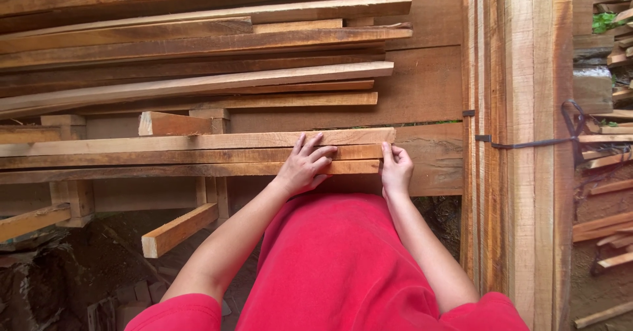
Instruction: The person arranges several wooden planks on a wooden rack, aligning them carefully. They then use a black strap to tie the stack of planks together, securing them in place.
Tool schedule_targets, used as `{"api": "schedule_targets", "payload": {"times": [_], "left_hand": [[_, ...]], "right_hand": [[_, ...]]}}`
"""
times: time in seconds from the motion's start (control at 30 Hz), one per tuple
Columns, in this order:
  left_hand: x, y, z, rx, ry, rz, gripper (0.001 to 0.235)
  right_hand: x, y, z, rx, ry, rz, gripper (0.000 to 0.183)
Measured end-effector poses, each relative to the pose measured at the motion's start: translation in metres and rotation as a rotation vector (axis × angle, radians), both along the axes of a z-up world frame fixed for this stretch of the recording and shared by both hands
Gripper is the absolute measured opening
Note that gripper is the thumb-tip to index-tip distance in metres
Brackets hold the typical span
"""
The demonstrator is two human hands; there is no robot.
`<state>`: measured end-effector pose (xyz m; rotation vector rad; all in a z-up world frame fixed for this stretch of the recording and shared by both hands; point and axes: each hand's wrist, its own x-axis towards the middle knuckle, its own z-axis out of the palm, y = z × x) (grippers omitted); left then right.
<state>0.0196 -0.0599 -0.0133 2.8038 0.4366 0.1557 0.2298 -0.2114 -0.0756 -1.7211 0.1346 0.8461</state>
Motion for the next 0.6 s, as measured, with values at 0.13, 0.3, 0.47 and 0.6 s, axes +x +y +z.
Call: {"api": "schedule_targets", "payload": {"times": [0.13,0.3,0.47,0.6], "left_hand": [[0.0,0.003,0.005,0.03,0.0,-0.024,0.048],[0.0,0.002,0.007,0.029,0.01,-0.021,0.05],[0.001,0.003,0.008,0.018,0.017,-0.04,0.049],[0.002,-0.001,0.013,0.003,0.023,-0.057,0.048]], "right_hand": [[0.007,-0.003,0.015,-0.301,-0.134,0.302,0.063],[0.009,-0.001,0.028,-0.013,0.025,0.251,0.049],[0.005,0.005,0.015,0.108,0.109,0.153,0.052],[0.004,0.002,0.013,0.119,0.126,0.095,0.041]]}}
